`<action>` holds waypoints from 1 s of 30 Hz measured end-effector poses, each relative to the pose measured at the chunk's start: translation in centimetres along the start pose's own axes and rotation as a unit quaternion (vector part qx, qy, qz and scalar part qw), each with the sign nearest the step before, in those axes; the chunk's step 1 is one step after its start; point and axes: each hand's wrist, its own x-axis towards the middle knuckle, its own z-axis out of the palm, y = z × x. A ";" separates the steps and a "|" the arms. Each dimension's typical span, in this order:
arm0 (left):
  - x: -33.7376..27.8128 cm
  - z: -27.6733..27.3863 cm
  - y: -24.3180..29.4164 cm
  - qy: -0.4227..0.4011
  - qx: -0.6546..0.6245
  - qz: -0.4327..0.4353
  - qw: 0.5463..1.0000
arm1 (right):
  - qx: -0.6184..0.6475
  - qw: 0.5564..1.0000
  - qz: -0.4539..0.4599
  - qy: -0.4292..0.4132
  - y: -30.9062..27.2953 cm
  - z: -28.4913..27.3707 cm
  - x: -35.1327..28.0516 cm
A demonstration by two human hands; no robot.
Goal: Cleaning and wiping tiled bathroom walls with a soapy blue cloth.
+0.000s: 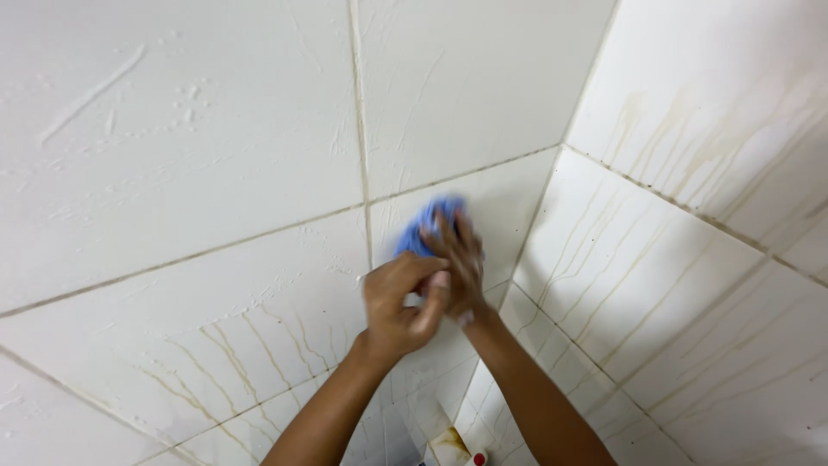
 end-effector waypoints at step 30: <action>14.3 -1.4 2.4 -0.064 0.102 -0.056 0.991 | 0.415 0.855 0.245 0.194 -3.4 -8.1 17.2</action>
